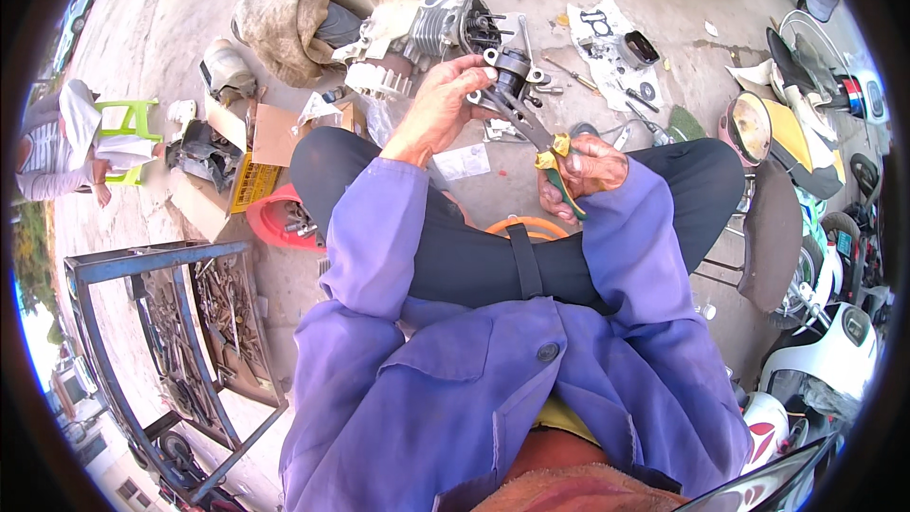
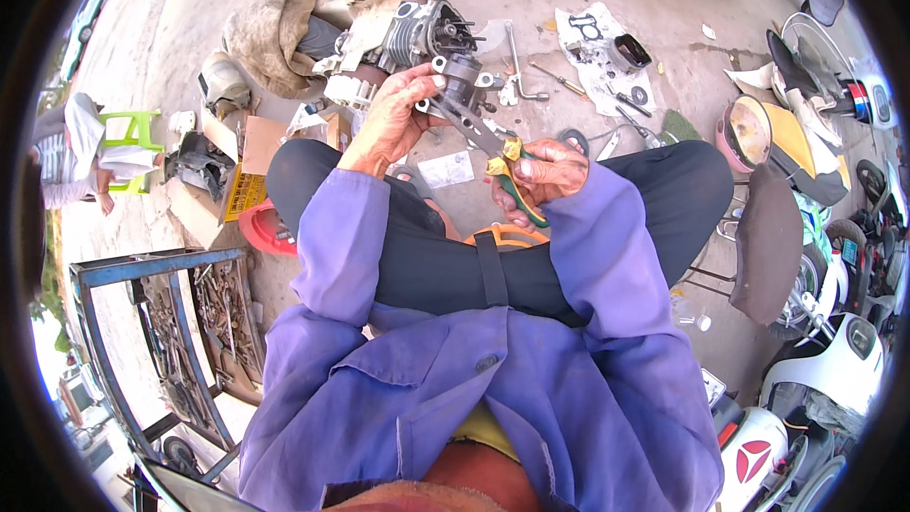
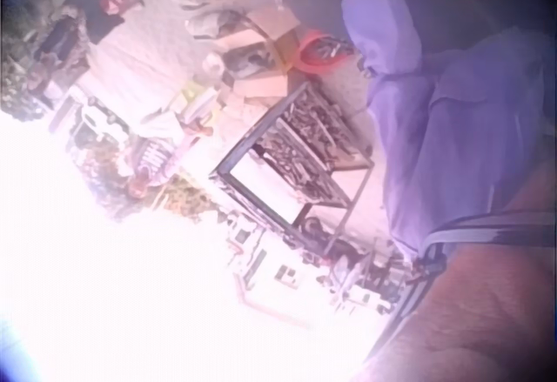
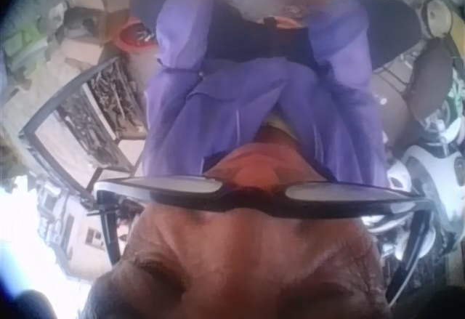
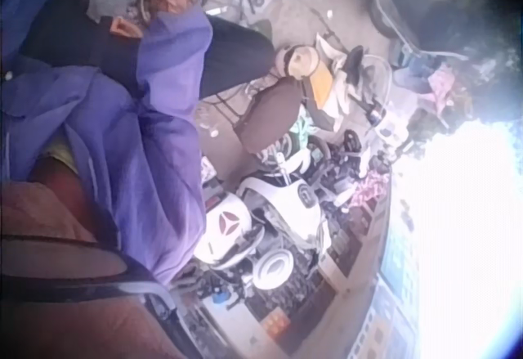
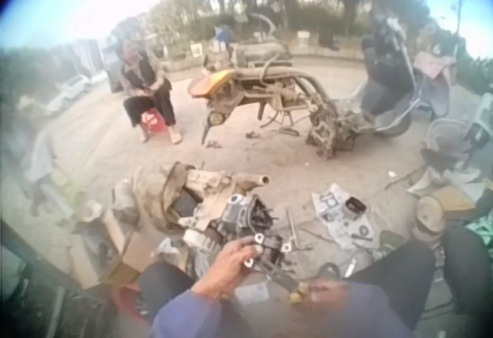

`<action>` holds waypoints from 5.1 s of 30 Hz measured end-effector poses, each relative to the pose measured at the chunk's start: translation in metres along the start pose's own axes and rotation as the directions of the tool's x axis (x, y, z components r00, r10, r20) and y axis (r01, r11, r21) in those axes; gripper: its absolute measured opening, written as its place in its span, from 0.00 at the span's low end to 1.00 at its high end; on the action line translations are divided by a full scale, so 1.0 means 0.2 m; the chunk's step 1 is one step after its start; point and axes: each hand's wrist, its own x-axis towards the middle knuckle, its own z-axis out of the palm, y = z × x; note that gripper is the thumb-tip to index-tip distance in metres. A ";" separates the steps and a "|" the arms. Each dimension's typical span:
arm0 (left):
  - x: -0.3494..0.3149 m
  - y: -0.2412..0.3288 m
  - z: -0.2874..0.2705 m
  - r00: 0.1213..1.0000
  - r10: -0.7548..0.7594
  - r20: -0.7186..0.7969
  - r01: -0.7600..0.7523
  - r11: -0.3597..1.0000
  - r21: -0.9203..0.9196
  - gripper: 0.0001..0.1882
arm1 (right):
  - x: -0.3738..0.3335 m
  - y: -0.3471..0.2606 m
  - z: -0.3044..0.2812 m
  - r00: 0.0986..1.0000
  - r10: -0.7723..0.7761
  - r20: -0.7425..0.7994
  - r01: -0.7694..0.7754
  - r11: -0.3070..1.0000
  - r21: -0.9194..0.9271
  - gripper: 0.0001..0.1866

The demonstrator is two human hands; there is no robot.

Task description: The person sits on a low stool and assembles a small engine component, likely a cylinder head, using a wrench and pliers. They tighten bolts and adjust parts by hand, occasionally picking up tools from the ground.

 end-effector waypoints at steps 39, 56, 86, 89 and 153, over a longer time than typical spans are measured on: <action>0.05 -0.20 0.09 0.990 -0.087 -0.108 0.060 0.972 -0.227 0.13 | 0.00 0.04 -0.05 0.960 -0.169 -0.221 0.191 0.978 0.079 0.19; 0.09 -0.28 0.11 0.983 -0.184 0.017 0.136 0.657 -0.742 0.23 | 0.12 0.15 -0.04 0.984 -0.082 -0.160 0.043 0.971 -0.236 0.20; 0.00 -0.11 0.07 0.998 -0.049 -0.028 0.020 0.773 -0.635 0.28 | -0.15 0.36 -2.01 -0.087 -0.777 -0.623 -0.899 0.331 -0.287 0.23; -0.04 -0.11 0.06 0.996 -0.066 -0.065 0.013 0.795 -0.607 0.30 | -0.03 0.33 -1.95 -0.105 -0.710 -0.696 -0.898 0.369 -0.241 0.21; 0.09 -0.19 0.12 0.957 0.226 -0.179 -0.289 0.755 -0.589 0.19 | 0.39 -0.04 0.22 0.534 -0.717 -0.448 0.144 0.600 -0.787 0.07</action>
